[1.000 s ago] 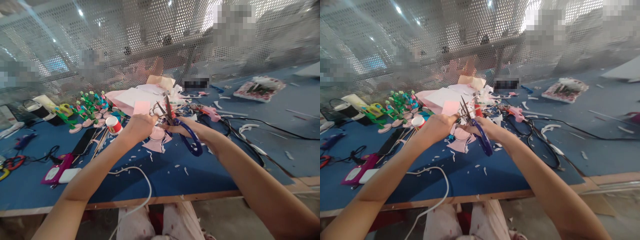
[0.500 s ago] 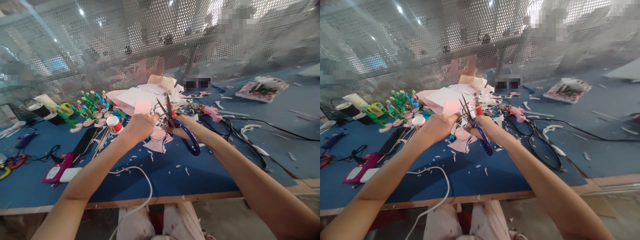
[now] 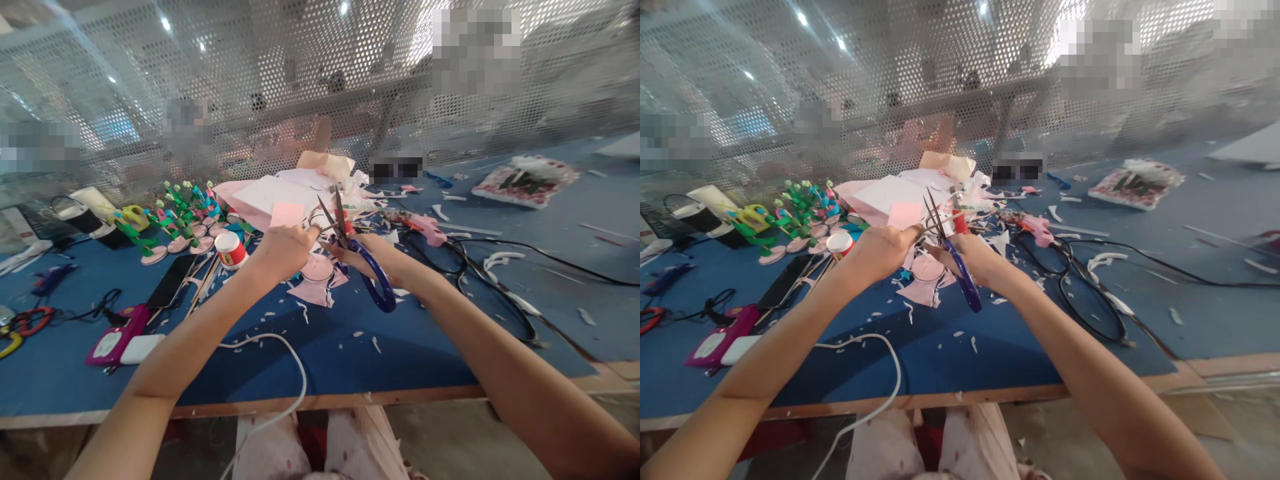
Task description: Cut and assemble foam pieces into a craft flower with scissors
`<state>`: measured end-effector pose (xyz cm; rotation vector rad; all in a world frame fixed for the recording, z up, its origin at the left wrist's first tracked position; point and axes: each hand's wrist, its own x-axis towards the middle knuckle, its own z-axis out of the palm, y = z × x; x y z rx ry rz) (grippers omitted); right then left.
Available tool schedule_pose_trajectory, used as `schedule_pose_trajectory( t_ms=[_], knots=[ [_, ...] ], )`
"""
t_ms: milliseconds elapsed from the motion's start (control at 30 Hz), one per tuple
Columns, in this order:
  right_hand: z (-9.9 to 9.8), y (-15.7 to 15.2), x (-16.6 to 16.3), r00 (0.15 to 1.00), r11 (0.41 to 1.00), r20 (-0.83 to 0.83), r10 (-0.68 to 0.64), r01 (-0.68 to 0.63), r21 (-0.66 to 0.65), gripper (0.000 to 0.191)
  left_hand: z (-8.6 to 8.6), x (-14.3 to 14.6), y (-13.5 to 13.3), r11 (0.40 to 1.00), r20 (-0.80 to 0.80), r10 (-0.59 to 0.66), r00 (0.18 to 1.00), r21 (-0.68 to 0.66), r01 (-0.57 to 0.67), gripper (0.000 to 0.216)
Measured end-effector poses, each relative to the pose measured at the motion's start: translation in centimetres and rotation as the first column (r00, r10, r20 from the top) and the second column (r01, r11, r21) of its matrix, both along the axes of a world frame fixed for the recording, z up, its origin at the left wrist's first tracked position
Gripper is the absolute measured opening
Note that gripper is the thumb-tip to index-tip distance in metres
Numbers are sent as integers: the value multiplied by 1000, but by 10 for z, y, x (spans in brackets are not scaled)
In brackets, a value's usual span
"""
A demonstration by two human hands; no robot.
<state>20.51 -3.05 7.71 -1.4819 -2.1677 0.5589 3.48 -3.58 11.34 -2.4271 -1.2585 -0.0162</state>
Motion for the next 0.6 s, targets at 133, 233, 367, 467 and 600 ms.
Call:
schedule_pose_trajectory(
  t_ms=[133, 233, 367, 467, 600],
  knots=[
    [1, 0, 1, 1000, 1000, -24, 7, -7, -10, 47, 0, 0, 1, 1000, 12, 0, 1000, -9, 0, 36],
    [1, -1, 1, 1000, 1000, -28, 6, -6, -6, 43, 0, 1, 1, 1000, 13, 9, 1000, -16, -9, 36],
    [0, -1, 1, 1000, 1000, -24, 8, -8, 3, 41, 0, 1, 1, 1000, 10, 13, 1000, -7, -13, 36],
    [-2, 0, 1, 1000, 1000, -28, 14, -14, -14, 40, -1, 1, 1, 1000, 11, 8, 1000, 0, -8, 35],
    [-3, 0, 1, 999, 999, -38, 13, -14, -31, 38, -1, 0, 3, 1000, 24, -2, 1000, -7, 2, 35]
  ],
)
